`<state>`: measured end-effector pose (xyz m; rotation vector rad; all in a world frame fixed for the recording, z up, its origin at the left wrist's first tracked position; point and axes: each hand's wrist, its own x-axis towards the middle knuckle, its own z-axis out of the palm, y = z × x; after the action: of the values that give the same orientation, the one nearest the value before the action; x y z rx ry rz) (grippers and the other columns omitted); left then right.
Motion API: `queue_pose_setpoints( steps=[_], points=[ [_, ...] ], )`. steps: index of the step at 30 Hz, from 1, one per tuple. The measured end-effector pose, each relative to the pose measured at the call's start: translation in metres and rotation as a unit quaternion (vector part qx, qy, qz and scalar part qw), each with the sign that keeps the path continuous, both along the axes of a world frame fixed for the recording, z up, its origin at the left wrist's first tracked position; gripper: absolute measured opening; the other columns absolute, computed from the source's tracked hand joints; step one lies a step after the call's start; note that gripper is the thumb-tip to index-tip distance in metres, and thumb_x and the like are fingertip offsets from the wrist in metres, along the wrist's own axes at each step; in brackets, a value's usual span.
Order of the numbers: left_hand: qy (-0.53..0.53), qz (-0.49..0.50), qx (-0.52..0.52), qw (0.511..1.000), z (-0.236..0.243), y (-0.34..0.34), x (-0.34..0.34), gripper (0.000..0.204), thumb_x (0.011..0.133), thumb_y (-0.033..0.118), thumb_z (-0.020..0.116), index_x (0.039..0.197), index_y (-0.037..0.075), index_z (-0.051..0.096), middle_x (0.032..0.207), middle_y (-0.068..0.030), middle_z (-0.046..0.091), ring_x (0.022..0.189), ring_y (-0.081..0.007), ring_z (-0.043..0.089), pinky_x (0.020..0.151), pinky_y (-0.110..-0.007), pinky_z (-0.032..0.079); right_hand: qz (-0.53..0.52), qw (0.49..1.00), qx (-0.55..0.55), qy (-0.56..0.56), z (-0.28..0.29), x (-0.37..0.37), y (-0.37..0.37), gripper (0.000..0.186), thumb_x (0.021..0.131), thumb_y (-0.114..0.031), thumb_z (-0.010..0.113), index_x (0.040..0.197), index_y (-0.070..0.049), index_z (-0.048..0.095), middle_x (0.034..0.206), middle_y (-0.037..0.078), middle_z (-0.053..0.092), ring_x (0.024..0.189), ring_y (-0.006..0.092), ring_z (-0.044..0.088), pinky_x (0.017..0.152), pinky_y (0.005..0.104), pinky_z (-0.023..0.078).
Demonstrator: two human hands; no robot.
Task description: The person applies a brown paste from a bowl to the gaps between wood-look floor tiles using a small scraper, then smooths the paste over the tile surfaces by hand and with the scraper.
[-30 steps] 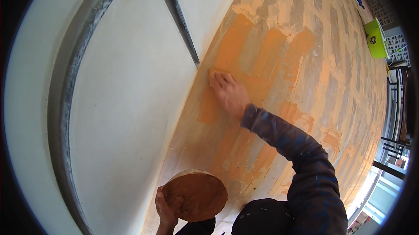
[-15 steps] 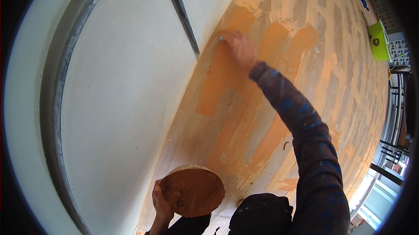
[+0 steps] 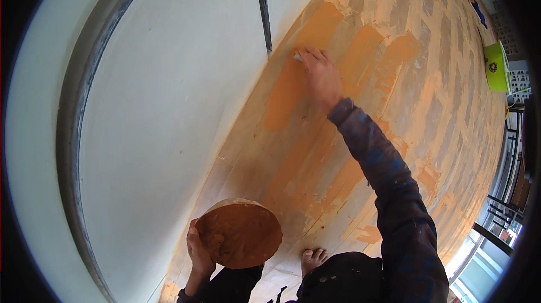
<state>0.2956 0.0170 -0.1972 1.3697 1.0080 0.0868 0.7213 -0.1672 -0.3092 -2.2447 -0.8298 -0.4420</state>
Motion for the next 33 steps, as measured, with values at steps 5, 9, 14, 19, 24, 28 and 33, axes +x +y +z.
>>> queue_pose_setpoints(
  steps=[5,9,14,19,24,28,33],
  points=[
    [0.001,0.04,-0.009,0.999,0.011,-0.002,-0.009,0.066,0.108,0.058,0.034,0.133,0.0,0.054,0.125,-0.0137,0.064,0.113,-0.0229,0.063,0.098,-0.036,0.051,0.063,0.991,-0.122,-0.005,-0.03,-0.079,0.043,0.041,0.088,-0.009,0.057,0.126,0.004,0.063,0.116,0.015,0.066,0.106,0.0315,0.061,0.09,0.0422,0.054],
    [-0.019,0.026,0.01,0.999,0.011,0.003,-0.02,0.067,0.108,0.057,0.034,0.137,-0.001,0.052,0.131,-0.0146,0.062,0.119,-0.0246,0.06,0.104,-0.037,0.048,0.177,0.973,-0.147,0.012,-0.03,-0.206,0.056,0.049,0.084,-0.007,0.061,0.132,0.004,0.061,0.127,0.016,0.063,0.112,0.0294,0.059,0.095,0.0416,0.052],
    [-0.033,0.044,0.032,0.998,0.033,0.001,-0.034,0.07,0.107,0.06,0.035,0.14,0.0,0.051,0.135,-0.0155,0.06,0.124,-0.0265,0.058,0.107,-0.04,0.047,0.154,0.977,0.006,0.146,-0.003,-0.188,0.048,0.044,0.08,-0.001,0.063,0.124,0.001,0.065,0.125,0.014,0.066,0.111,0.0325,0.059,0.093,0.0396,0.052],
    [-0.081,0.099,-0.059,0.99,0.03,-0.016,-0.043,0.077,0.106,0.065,0.036,0.146,0.0,0.047,0.139,-0.0162,0.057,0.129,-0.0278,0.055,0.11,-0.041,0.045,0.029,0.995,-0.071,0.064,-0.025,-0.135,0.051,0.036,0.084,-0.004,0.061,0.119,0.001,0.067,0.117,0.011,0.065,0.102,0.0302,0.058,0.088,0.0403,0.052],
    [-0.098,0.145,-0.036,0.984,0.028,-0.014,-0.072,0.08,0.105,0.066,0.035,0.149,-0.001,0.044,0.143,-0.0159,0.055,0.132,-0.0278,0.053,0.114,-0.042,0.042,0.151,0.978,-0.141,-0.004,-0.029,-0.256,0.071,0.039,0.087,-0.008,0.058,0.125,-0.001,0.065,0.119,0.009,0.06,0.104,0.026,0.057,0.089,0.0385,0.053],
    [-0.122,0.143,0.03,0.982,0.037,-0.009,-0.097,0.079,0.107,0.065,0.033,0.149,-0.001,0.044,0.145,-0.0158,0.054,0.133,-0.0277,0.052,0.115,-0.042,0.041,0.239,0.949,-0.018,0.205,-0.007,-0.254,0.067,0.049,0.082,-0.001,0.062,0.131,-0.003,0.063,0.116,0.015,0.063,0.111,0.0337,0.057,0.096,0.0439,0.051],
    [-0.113,0.113,0.065,0.985,0.033,-0.01,-0.102,0.08,0.107,0.064,0.033,0.149,-0.002,0.045,0.144,-0.0157,0.055,0.134,-0.0275,0.052,0.114,-0.042,0.041,-0.005,0.999,0.002,0.048,-0.004,-0.103,0.035,0.041,0.083,0.004,0.06,0.121,-0.007,0.067,0.117,0.013,0.067,0.109,0.0352,0.06,0.092,0.0446,0.053]
  ],
)
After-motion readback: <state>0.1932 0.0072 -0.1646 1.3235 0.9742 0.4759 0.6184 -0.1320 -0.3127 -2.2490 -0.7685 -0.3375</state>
